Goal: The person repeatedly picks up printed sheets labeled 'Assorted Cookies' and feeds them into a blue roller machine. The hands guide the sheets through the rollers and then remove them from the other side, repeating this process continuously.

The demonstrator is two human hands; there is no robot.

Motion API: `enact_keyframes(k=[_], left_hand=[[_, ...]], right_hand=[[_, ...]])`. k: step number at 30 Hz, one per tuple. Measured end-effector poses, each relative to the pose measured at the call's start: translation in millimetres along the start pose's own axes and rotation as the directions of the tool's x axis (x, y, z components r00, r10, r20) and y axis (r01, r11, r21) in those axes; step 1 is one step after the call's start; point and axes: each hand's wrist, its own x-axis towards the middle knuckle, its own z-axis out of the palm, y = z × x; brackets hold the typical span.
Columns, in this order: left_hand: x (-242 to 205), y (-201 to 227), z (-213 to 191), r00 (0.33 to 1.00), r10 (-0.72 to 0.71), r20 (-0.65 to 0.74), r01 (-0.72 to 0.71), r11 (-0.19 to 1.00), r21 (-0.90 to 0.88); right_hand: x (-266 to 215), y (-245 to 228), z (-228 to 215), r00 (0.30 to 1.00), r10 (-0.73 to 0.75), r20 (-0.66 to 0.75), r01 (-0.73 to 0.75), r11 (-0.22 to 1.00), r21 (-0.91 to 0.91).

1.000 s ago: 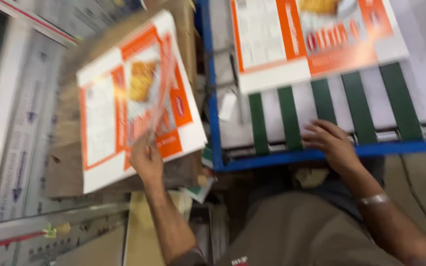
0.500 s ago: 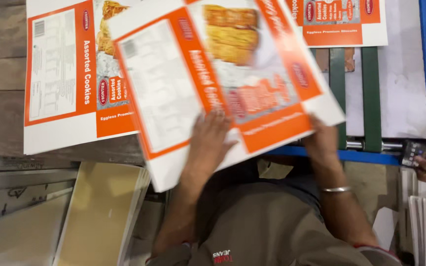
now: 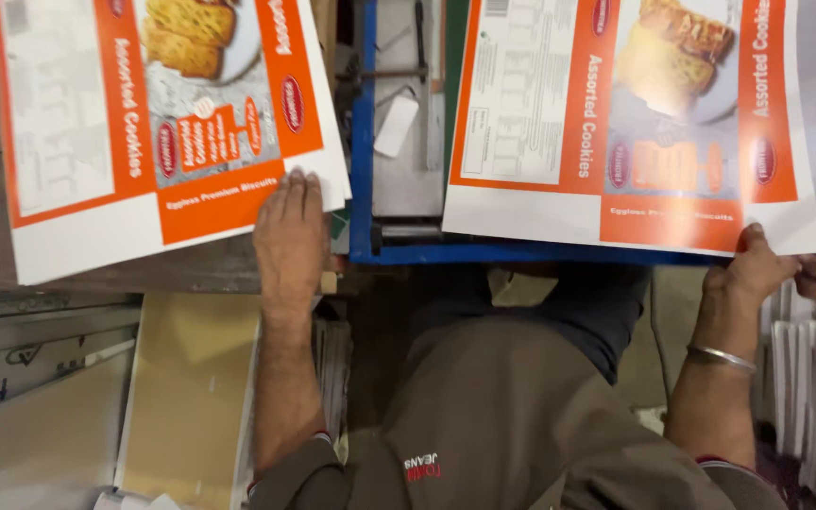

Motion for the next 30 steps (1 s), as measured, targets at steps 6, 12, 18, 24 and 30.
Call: enact_keyframes(k=[6, 12, 18, 24, 30], left_hand=[[4, 3, -6, 0.997, 0.004, -0.079, -0.006, 1.000, -0.023], [-2, 5, -4, 0.998, -0.013, -0.064, 0.011, 1.000, -0.025], [-6, 4, -5, 0.997, -0.024, -0.077, 0.021, 0.999, -0.046], [-7, 5, -6, 0.994, -0.033, -0.108, 0.026, 0.997, -0.070], [2, 8, -22, 0.993, -0.042, -0.110, 0.027, 0.991, -0.134]], right_hand=[[-47, -24, -8, 0.997, -0.027, 0.066, 0.031, 0.998, -0.059], [-31, -15, 15, 0.968, -0.138, 0.209, 0.147, 0.989, -0.029], [21, 12, 73, 0.959, -0.206, 0.193, 0.207, 0.978, 0.017], [19, 34, 118, 0.993, 0.005, 0.119, -0.008, 1.000, 0.028], [-14, 43, 111, 0.892, 0.353, 0.282, -0.329, 0.935, -0.129]])
